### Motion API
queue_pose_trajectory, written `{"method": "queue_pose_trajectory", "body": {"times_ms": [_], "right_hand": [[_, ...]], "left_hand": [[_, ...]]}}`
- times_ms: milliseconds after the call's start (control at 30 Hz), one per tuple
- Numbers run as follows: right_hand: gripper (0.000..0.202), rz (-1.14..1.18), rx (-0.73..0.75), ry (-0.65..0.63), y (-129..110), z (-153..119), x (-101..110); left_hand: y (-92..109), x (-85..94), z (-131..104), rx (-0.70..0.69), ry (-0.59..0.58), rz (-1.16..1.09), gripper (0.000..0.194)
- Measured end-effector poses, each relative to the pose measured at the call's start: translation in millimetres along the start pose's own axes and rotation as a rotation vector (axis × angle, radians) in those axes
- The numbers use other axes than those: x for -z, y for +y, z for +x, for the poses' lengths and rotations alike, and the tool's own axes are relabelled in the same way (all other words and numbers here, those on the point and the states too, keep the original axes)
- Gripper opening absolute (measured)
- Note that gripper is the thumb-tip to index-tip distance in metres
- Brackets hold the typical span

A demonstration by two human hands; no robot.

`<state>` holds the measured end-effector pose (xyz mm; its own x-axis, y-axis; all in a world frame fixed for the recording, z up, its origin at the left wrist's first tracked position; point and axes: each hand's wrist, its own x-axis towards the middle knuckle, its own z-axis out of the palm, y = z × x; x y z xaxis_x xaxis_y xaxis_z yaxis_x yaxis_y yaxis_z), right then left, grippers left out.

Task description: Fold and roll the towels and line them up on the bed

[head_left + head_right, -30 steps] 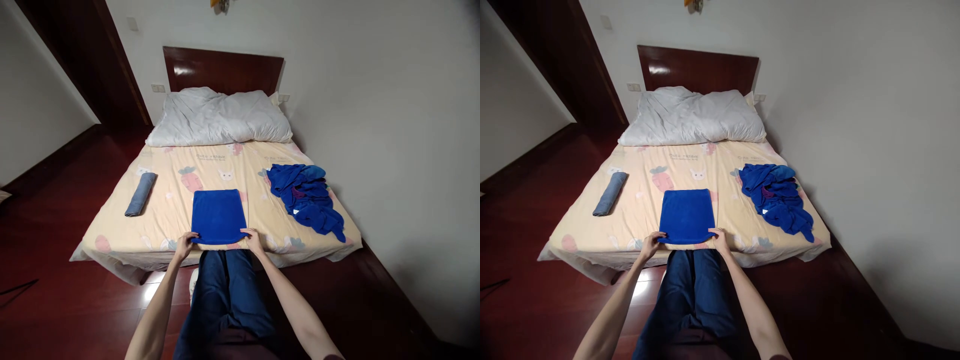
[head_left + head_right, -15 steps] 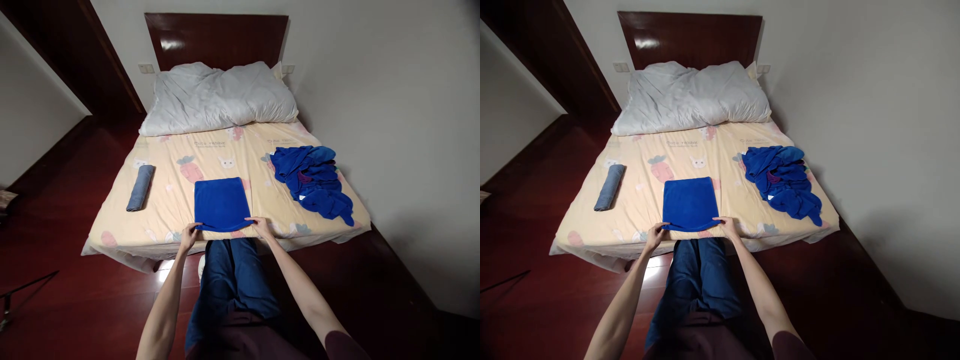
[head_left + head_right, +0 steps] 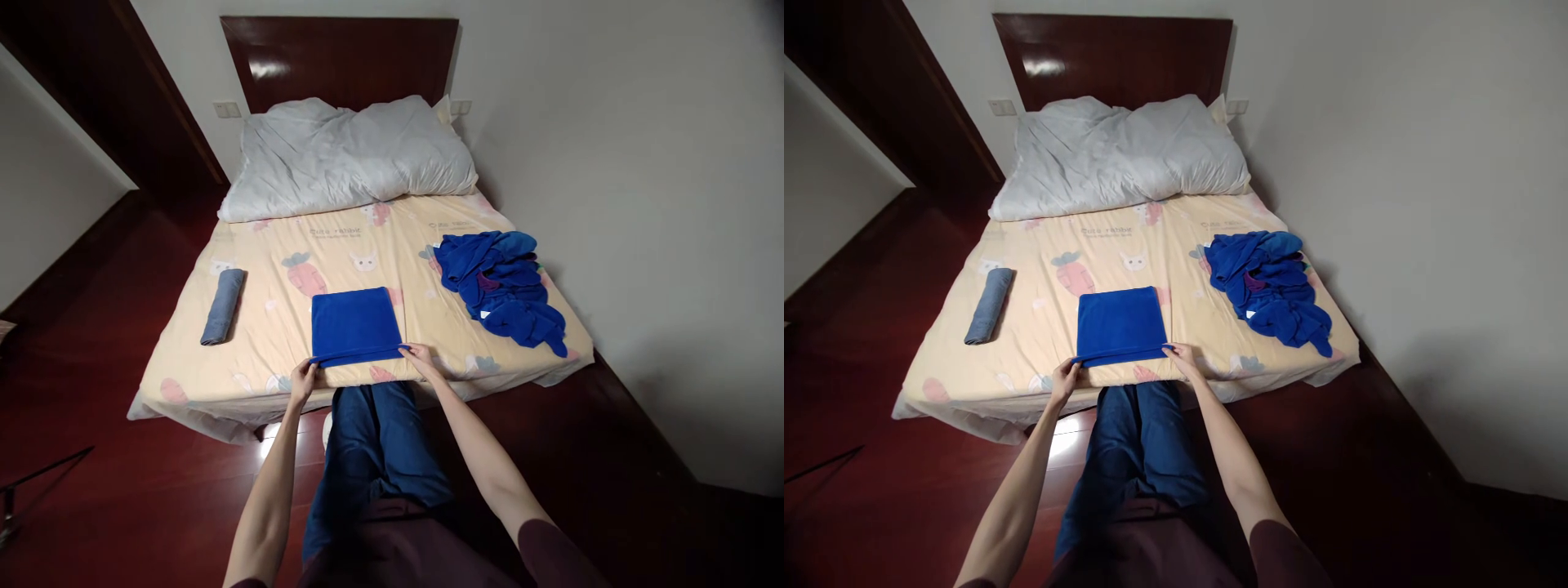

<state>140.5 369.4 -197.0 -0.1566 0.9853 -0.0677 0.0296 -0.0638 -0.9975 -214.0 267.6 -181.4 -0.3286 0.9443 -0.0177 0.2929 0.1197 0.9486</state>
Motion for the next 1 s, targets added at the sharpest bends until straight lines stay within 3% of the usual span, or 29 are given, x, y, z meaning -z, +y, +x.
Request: {"method": "queue_pose_trajectory", "body": {"times_ms": [433, 667, 1000], "right_hand": [[0.047, -0.081, 0.009, 0.067, -2, -8, -5], [0.059, -0.170, 0.033, 0.113, -4, -9, -7], [0.058, -0.275, 0.096, 0.190, 0, -6, -16]], "left_hand": [[-11, -0.1, -5, 0.055, -0.004, -0.027, 0.048], [-21, -4.2, -11, 0.089, 0.079, -0.040, 0.055], [-21, -5.2, 3, 0.130, 0.095, 0.167, 0.044]]}}
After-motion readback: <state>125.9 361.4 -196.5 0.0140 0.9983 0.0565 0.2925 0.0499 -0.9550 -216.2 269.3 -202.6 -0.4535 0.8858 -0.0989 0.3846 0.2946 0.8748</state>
